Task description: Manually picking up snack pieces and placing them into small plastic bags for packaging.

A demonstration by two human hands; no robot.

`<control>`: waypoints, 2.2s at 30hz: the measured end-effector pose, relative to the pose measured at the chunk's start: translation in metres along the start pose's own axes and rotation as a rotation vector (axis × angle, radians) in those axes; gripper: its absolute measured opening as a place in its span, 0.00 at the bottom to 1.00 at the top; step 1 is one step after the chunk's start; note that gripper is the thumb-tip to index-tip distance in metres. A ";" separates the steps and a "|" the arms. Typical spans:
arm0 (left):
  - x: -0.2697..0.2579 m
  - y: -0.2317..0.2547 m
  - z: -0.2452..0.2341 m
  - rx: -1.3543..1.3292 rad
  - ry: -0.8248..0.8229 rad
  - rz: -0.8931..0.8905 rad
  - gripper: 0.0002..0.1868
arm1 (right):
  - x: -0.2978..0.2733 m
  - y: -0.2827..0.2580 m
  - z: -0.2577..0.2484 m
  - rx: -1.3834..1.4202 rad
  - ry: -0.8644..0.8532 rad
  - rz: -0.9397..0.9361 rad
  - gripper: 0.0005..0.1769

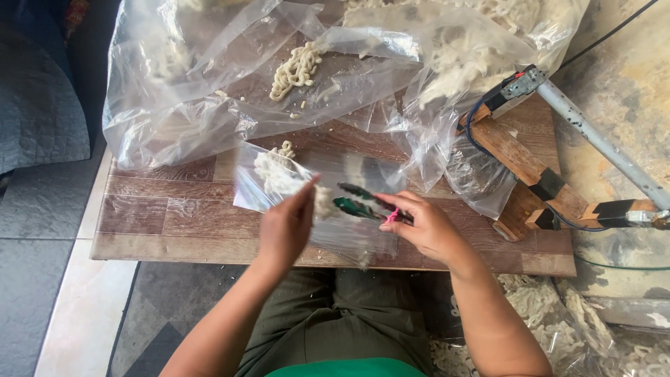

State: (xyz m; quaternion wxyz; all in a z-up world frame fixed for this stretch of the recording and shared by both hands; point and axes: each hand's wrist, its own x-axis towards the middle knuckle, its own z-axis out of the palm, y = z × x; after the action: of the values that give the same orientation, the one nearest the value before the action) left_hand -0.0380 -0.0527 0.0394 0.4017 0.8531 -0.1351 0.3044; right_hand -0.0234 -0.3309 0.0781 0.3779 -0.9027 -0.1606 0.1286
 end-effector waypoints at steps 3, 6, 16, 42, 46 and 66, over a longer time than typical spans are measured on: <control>0.019 0.001 -0.032 -0.243 0.009 -0.284 0.16 | -0.015 -0.019 -0.012 -0.008 0.204 -0.110 0.36; 0.034 0.016 -0.046 -0.376 0.036 -0.374 0.15 | -0.022 -0.022 -0.002 -0.276 0.341 -0.262 0.36; 0.035 0.044 -0.053 -0.290 -0.175 -0.286 0.15 | -0.027 -0.071 0.017 -0.870 0.486 -0.558 0.30; -0.011 -0.109 0.003 0.262 0.082 0.158 0.24 | 0.032 -0.030 0.023 -0.792 0.638 -0.607 0.23; 0.007 -0.117 -0.017 0.163 0.265 0.067 0.20 | 0.051 -0.029 0.006 -0.649 0.785 -0.553 0.34; -0.016 -0.074 -0.083 -0.971 -0.200 -0.842 0.43 | 0.103 -0.030 0.070 -0.283 0.317 -0.142 0.24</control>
State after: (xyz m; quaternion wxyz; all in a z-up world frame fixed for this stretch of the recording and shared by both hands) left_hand -0.0495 0.0583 0.0259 0.8120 0.5787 0.0517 -0.0558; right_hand 0.0408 -0.2261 0.0407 0.2761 -0.9421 -0.1787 -0.0653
